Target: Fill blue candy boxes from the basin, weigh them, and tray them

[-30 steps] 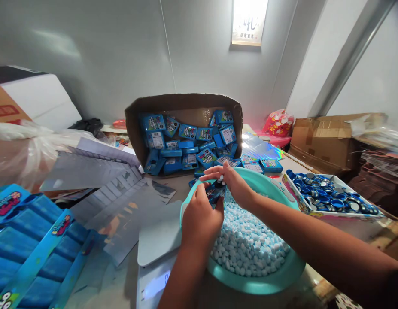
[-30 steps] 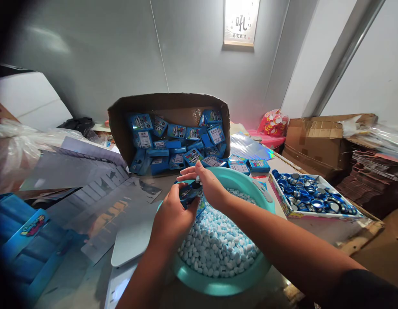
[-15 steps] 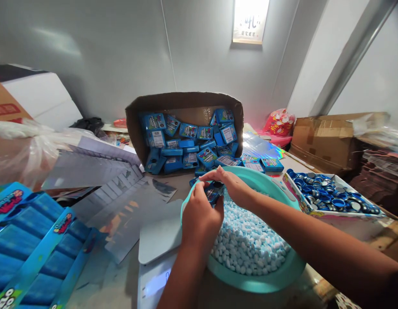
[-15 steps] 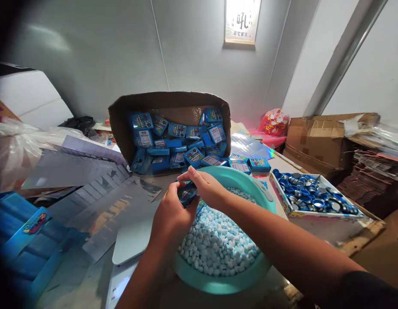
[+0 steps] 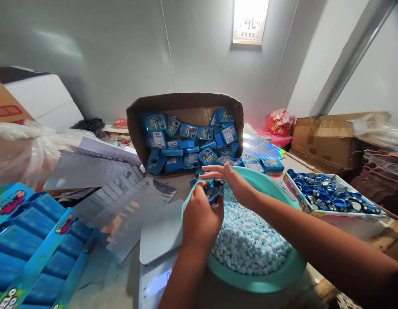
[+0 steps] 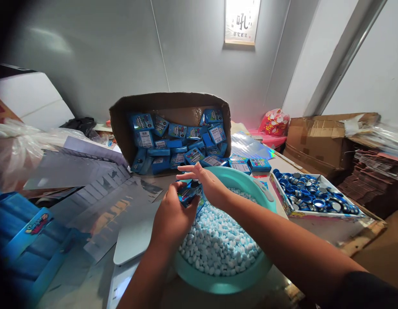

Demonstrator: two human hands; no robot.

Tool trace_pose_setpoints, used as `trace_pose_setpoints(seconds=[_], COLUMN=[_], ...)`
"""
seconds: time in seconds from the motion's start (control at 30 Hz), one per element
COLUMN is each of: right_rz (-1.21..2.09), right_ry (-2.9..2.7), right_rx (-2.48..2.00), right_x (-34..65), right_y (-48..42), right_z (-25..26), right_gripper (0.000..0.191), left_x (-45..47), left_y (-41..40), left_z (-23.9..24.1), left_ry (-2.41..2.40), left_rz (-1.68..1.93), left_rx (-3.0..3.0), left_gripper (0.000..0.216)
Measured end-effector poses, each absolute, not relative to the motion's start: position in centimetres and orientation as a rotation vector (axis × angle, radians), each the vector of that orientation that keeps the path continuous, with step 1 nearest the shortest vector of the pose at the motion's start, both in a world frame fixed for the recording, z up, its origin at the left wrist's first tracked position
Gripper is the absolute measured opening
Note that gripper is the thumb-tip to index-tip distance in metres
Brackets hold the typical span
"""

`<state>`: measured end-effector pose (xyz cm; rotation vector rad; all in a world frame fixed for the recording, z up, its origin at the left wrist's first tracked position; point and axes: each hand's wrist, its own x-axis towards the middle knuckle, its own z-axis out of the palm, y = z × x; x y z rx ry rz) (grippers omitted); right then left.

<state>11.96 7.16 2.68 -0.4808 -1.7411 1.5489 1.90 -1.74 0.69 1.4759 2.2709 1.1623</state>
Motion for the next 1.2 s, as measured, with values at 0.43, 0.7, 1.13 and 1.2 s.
trace_pose_setpoints(seconds=[0.43,0.7,1.13,1.2], right_rz=[1.561,1.532,1.042,1.007], right_ry=[-1.762,-1.721,-2.538,-2.853], right_rx=[-0.344,-0.238,-1.279,-1.363], right_x=[12.2,12.5,13.4,13.6], right_y=[7.1,7.1,11.9,11.2], right_z=[2.8,2.9,0.7,0.8], right_gripper=[0.070,0.063,0.021,0.034], left_x=[2.0,1.8,1.4,1.3], left_y=[-1.9,-2.2,-1.6,-1.5], left_z=[1.1,0.7,0.6,0.4], left_ry=[2.230,2.170,2.237,2.245], left_rz=[1.165,1.205,1.388,1.442], left_rx=[1.451,1.574,1.379,1.386], left_gripper=[0.039,0.040,0.046,0.048])
